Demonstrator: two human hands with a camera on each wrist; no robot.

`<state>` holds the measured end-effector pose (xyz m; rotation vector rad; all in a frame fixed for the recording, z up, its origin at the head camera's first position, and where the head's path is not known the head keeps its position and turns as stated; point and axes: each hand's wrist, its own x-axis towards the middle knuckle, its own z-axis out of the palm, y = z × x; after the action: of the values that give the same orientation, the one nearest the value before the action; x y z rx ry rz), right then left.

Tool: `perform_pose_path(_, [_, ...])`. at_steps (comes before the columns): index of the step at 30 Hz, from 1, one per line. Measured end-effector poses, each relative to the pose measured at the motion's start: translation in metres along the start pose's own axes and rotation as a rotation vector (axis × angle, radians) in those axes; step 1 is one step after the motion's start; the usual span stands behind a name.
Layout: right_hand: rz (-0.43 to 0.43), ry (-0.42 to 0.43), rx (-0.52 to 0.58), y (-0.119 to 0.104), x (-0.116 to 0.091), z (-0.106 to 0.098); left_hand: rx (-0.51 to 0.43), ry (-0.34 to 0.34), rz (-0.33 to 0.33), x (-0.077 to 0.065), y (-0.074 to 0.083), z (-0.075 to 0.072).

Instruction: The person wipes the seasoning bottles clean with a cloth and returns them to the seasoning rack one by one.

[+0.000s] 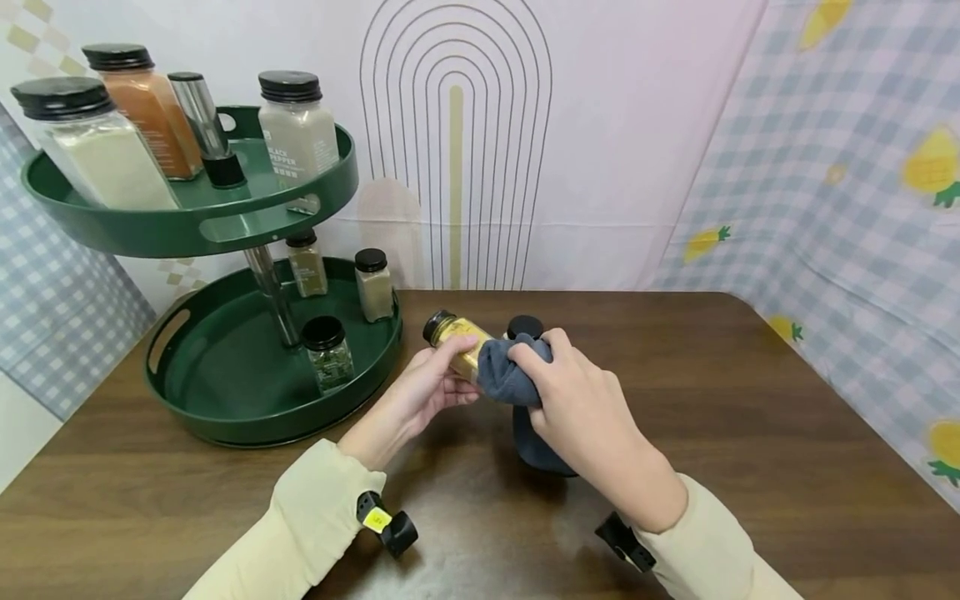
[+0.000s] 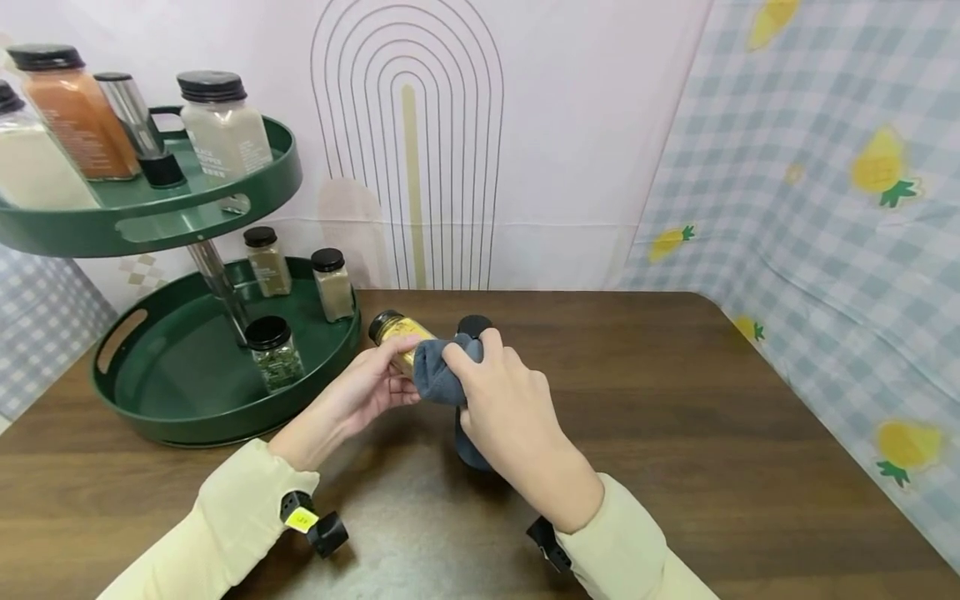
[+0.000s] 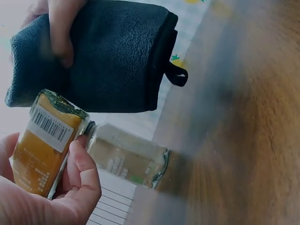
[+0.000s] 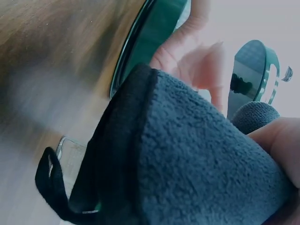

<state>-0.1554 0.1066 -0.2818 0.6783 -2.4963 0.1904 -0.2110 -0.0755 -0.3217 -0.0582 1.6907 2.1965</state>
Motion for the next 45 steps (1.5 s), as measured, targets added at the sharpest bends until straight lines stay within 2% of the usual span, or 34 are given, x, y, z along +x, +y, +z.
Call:
perform_pose_path(3, [0.022, -0.004, 0.008, 0.0, 0.001, 0.0, -0.015, 0.011, -0.001, -0.001, 0.002, 0.001])
perform_pose_path(7, [0.056, -0.029, 0.026, 0.001, 0.0, 0.001, -0.083, 0.016, -0.031, -0.002, 0.003, 0.001])
perform_pose_path(12, [0.066, -0.119, 0.002, 0.003, -0.001, 0.01, -0.164, 0.013, -0.033, -0.002, 0.008, -0.002])
perform_pose_path(18, [0.067, -0.237, -0.07, 0.008, -0.002, 0.014, -0.178, -0.017, -0.033, -0.003, 0.013, -0.006])
perform_pose_path(22, [0.125, -0.289, -0.059, 0.012, 0.0, 0.008, -0.182, -0.022, -0.043, -0.004, 0.014, -0.007])
perform_pose_path(24, [0.174, -0.255, -0.023, 0.015, 0.001, 0.002, -0.184, -0.025, -0.045, -0.003, 0.013, -0.007])
perform_pose_path(27, [0.207, -0.154, 0.035, 0.017, 0.003, -0.008, -0.187, -0.028, -0.047, -0.002, 0.012, -0.007])
perform_pose_path(29, [0.174, -0.087, 0.068, 0.015, 0.003, -0.013, -0.184, -0.034, -0.053, -0.002, 0.01, -0.007])
perform_pose_path(33, [0.031, -0.003, 0.118, 0.005, 0.003, -0.013, -0.164, -0.053, -0.064, -0.001, 0.007, -0.006])
perform_pose_path(36, [-0.05, 0.029, 0.118, -0.002, 0.001, -0.009, -0.151, -0.058, -0.063, -0.001, 0.007, -0.005])
perform_pose_path(38, [-0.064, 0.032, 0.104, -0.003, -0.001, -0.006, -0.147, -0.052, -0.064, -0.002, 0.007, -0.004])
perform_pose_path(45, [-0.014, 0.003, 0.056, -0.002, -0.002, 0.0, -0.169, -0.029, -0.073, -0.002, 0.009, -0.004])
